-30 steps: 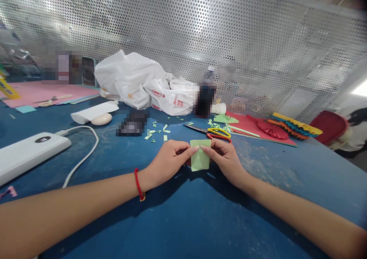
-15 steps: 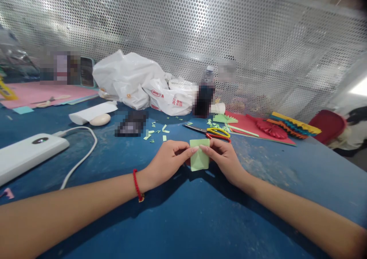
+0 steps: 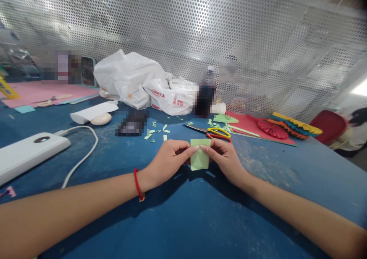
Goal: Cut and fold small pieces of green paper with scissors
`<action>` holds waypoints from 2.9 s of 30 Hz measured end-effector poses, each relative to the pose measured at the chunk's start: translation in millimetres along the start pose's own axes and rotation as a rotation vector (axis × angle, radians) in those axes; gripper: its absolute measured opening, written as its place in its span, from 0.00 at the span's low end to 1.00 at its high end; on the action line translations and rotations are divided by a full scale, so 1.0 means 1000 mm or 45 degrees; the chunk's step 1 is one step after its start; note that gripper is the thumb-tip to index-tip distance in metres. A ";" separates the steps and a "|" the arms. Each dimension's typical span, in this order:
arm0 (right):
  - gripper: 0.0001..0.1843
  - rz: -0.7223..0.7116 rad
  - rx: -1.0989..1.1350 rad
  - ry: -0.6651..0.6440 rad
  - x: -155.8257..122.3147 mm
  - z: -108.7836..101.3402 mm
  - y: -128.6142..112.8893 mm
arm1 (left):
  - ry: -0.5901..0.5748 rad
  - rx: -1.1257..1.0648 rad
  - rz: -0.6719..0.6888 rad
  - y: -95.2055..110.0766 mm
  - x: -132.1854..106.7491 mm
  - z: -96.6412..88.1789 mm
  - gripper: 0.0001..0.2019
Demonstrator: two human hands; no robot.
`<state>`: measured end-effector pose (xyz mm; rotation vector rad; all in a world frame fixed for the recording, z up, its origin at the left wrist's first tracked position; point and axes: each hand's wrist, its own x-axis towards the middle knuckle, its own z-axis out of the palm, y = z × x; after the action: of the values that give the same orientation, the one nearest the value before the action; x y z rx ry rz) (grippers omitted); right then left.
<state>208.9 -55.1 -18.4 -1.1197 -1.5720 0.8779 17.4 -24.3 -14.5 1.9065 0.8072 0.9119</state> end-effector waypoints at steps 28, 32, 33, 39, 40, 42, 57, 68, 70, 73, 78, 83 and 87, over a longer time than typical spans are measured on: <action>0.16 0.037 0.174 -0.041 0.000 -0.002 0.002 | 0.099 0.154 0.098 0.003 -0.002 0.000 0.21; 0.20 0.053 0.120 -0.087 0.000 -0.002 0.002 | 0.127 0.180 0.107 0.004 -0.003 -0.001 0.21; 0.20 0.056 0.115 -0.077 0.000 -0.002 0.002 | 0.123 0.185 0.109 0.004 -0.003 -0.001 0.21; 0.18 0.089 0.164 -0.117 0.001 -0.002 0.003 | 0.185 0.198 0.137 0.005 -0.002 -0.002 0.21; 0.18 0.099 0.178 -0.136 0.001 -0.002 0.004 | 0.200 0.202 0.135 0.006 -0.002 -0.002 0.21; 0.20 0.112 0.174 -0.157 0.002 -0.002 0.004 | 0.212 0.203 0.125 0.006 -0.002 -0.003 0.21; 0.15 0.187 0.234 -0.213 0.001 0.000 0.002 | 0.217 0.140 0.121 0.007 -0.001 -0.004 0.21; 0.13 0.176 0.236 -0.187 0.001 -0.001 0.001 | 0.264 0.141 0.123 0.006 -0.002 -0.004 0.21; 0.13 0.171 0.239 -0.193 0.001 -0.001 0.003 | 0.263 0.132 0.116 0.006 -0.002 -0.004 0.21; 0.14 0.158 0.215 -0.170 0.000 -0.001 0.003 | 0.248 0.126 0.117 0.007 -0.001 -0.003 0.21; 0.16 0.145 0.181 -0.039 0.001 -0.002 0.002 | 0.080 -0.107 -0.005 0.005 0.001 0.000 0.18; 0.16 0.181 0.204 0.039 0.003 -0.002 0.002 | -0.049 -0.125 -0.052 -0.001 0.002 0.002 0.14; 0.16 0.183 0.218 0.040 0.004 -0.002 0.001 | -0.035 -0.133 -0.063 0.000 0.003 0.001 0.13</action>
<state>210.4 -51.2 -18.2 -1.1279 -1.3758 1.0648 19.9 -22.6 -14.1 1.7969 0.7722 0.8793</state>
